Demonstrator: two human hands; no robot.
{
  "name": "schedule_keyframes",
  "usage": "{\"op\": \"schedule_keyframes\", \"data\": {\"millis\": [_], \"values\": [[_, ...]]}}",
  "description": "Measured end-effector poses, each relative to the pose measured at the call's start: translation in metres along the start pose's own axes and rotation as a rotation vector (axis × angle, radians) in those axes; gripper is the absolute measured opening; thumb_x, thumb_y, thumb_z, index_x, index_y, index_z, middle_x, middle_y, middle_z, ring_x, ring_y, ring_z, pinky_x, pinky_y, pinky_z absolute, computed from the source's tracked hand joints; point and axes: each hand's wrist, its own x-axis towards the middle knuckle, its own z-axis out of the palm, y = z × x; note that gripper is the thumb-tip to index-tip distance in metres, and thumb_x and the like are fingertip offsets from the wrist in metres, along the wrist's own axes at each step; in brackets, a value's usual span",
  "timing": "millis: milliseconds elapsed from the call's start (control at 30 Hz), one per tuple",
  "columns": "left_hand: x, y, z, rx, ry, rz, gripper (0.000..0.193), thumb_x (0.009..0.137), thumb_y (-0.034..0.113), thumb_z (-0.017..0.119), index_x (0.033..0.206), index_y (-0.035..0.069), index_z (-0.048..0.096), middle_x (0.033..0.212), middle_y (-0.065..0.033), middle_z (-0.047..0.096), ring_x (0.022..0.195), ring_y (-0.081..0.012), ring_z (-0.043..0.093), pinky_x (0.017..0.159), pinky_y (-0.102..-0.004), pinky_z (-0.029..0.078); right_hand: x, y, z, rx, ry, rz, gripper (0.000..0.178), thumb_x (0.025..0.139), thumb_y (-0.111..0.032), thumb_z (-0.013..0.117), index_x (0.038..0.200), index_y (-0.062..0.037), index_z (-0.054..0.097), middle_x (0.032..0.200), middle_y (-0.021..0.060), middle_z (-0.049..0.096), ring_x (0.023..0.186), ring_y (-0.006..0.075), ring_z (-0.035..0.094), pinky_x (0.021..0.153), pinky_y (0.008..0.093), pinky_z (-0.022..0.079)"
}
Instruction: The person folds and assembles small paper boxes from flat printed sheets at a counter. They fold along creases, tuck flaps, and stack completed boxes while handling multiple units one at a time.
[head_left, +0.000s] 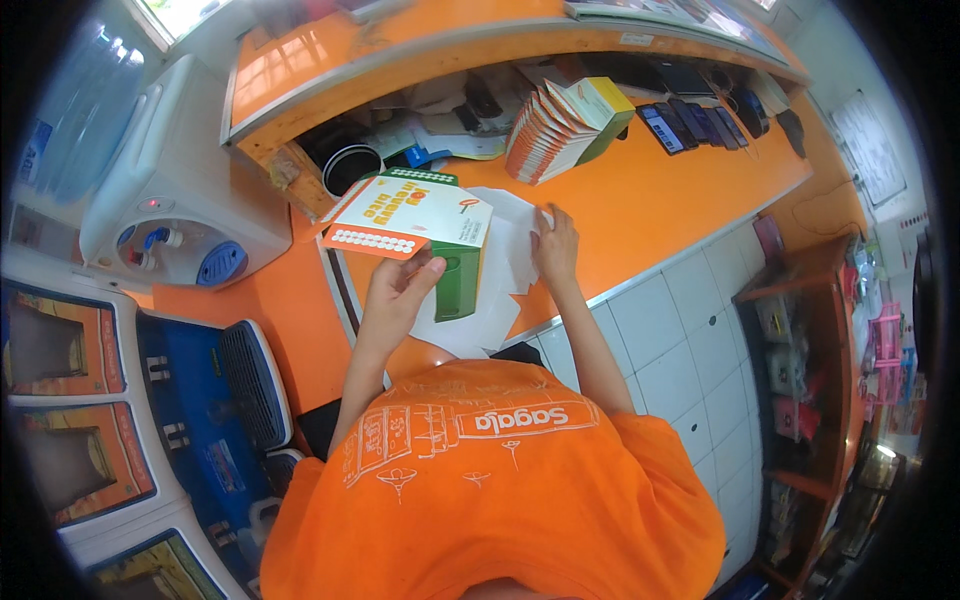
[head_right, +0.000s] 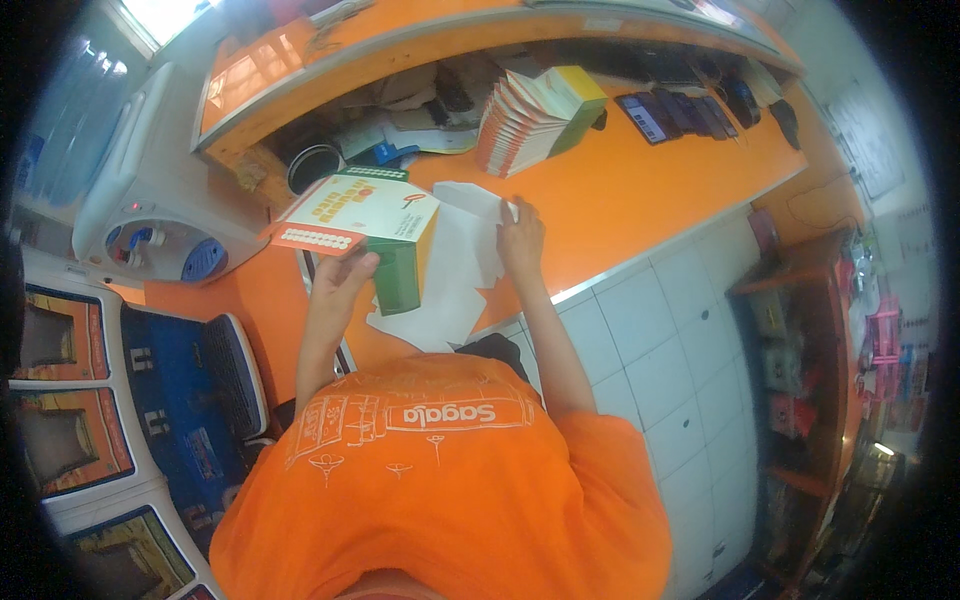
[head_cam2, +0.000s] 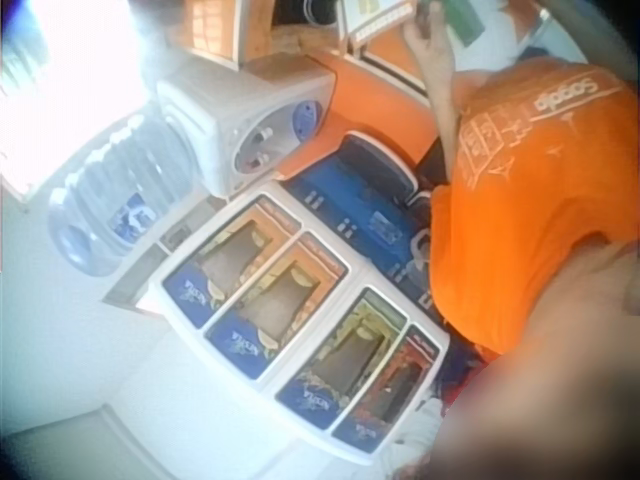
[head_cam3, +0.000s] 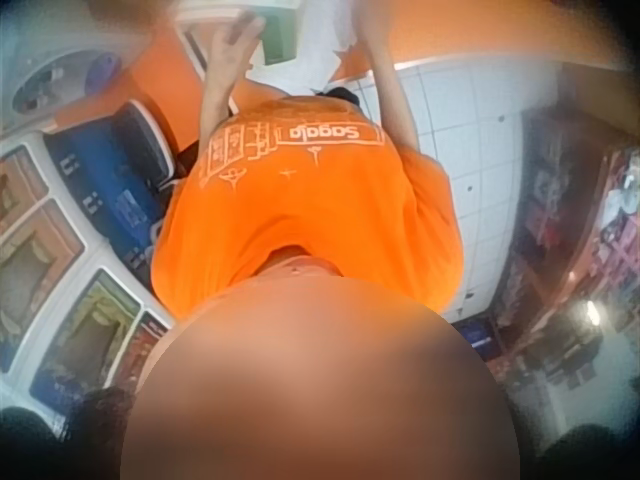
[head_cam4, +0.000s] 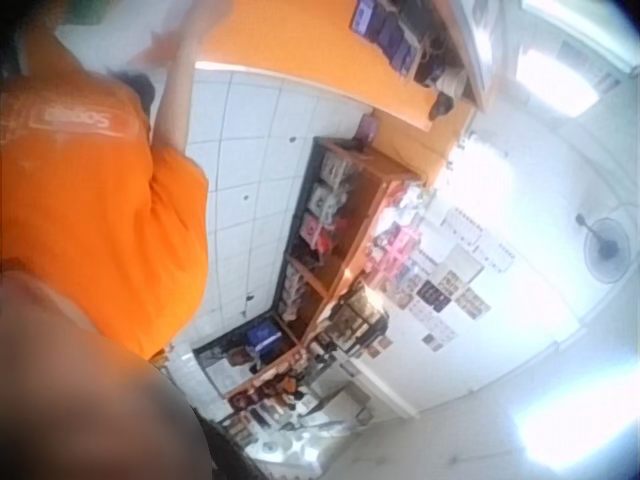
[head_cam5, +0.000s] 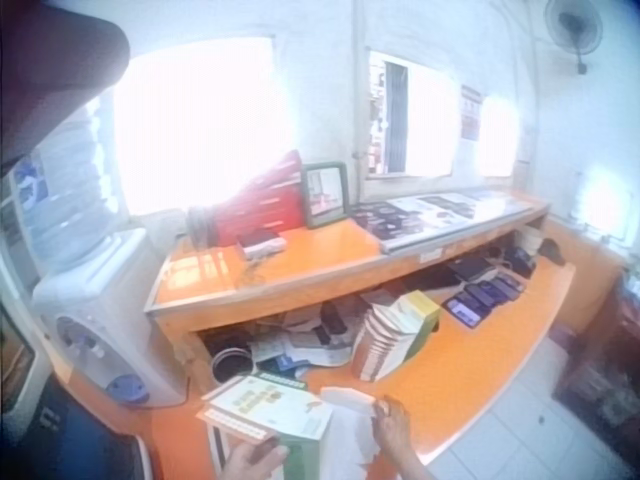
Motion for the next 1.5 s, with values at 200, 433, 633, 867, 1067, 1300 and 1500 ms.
{"op": "schedule_keyframes", "data": {"millis": [200, 433, 633, 867, 1067, 1300, 1500], "values": [[0.005, 0.000, 0.012, 0.056, -0.038, -0.002, 0.028, 0.089, 0.006, 0.066, 0.112, -0.007, 0.058, 0.103, -0.0082, 0.063, 0.093, -0.0132, 0.062, 0.081, -0.0257, 0.051, 0.000, -0.065, -0.085, 0.682, 0.012, 0.204, 0.043, 0.089, -0.006, 0.057, 0.130, -0.0026, 0.048, 0.126, 0.0182, 0.048, 0.116, 0.0311, 0.049, 0.094, 0.0397, 0.044], [0.018, -0.007, 0.033, 0.012, -0.002, 0.306, 0.023, 0.089, 0.007, 0.066, 0.106, -0.009, 0.061, 0.100, -0.0129, 0.066, 0.090, -0.0165, 0.066, 0.080, -0.0287, 0.055, 0.005, -0.115, -0.159, 0.785, 0.124, 0.193, 0.064, 0.080, -0.014, 0.070, 0.137, -0.0046, 0.043, 0.135, 0.0185, 0.039, 0.124, 0.0326, 0.042, 0.100, 0.0429, 0.038], [0.021, -0.006, 0.046, 0.107, 0.017, 0.393, 0.024, 0.084, 0.004, 0.069, 0.105, -0.008, 0.062, 0.096, -0.0141, 0.066, 0.085, -0.0194, 0.068, 0.076, -0.0292, 0.056, 0.007, -0.125, -0.155, 0.728, 0.097, 0.011, 0.072, 0.068, -0.016, 0.081, 0.132, -0.0100, 0.050, 0.139, 0.0205, 0.035, 0.126, 0.0359, 0.038, 0.102, 0.0444, 0.035], [0.012, 0.011, 0.042, 0.386, 0.083, 0.536, 0.026, 0.078, -0.001, 0.071, 0.102, -0.007, 0.064, 0.095, -0.0158, 0.067, 0.083, -0.0234, 0.070, 0.073, -0.0300, 0.057, 0.004, -0.139, -0.161, 0.583, 0.165, 0.036, 0.068, 0.068, -0.018, 0.083, 0.129, -0.0139, 0.054, 0.138, 0.0175, 0.030, 0.127, 0.0343, 0.035, 0.099, 0.0440, 0.037], [0.007, 0.016, 0.043, 0.580, 0.204, 0.638, 0.023, 0.077, -0.002, 0.070, 0.099, -0.006, 0.066, 0.090, -0.0173, 0.067, 0.079, -0.0261, 0.070, 0.067, -0.0301, 0.055, 0.004, -0.146, -0.165, 0.525, 0.176, 0.028, 0.071, 0.068, -0.020, 0.084, 0.131, -0.0146, 0.053, 0.137, 0.0176, 0.028, 0.127, 0.0350, 0.034, 0.095, 0.0457, 0.039], [0.013, 0.002, 0.039, 0.335, 0.166, 0.470, 0.020, 0.081, 0.001, 0.070, 0.099, -0.005, 0.065, 0.089, -0.0114, 0.069, 0.078, -0.0186, 0.068, 0.066, -0.0289, 0.053, 0.008, -0.148, -0.166, 0.528, 0.162, 0.007, 0.072, 0.068, -0.020, 0.084, 0.132, -0.0142, 0.052, 0.137, 0.0175, 0.029, 0.127, 0.0350, 0.035, 0.096, 0.0459, 0.038], [0.023, -0.011, 0.031, -0.145, -0.046, 0.227, 0.028, 0.088, 0.005, 0.067, 0.113, -0.004, 0.058, 0.103, -0.0063, 0.063, 0.090, -0.0135, 0.063, 0.075, -0.0261, 0.054, 0.018, -0.145, -0.166, 0.719, 0.145, 0.044, 0.063, 0.068, -0.016, 0.082, 0.124, -0.0097, 0.054, 0.131, 0.0148, 0.042, 0.121, 0.0313, 0.043, 0.103, 0.0413, 0.035]]}}
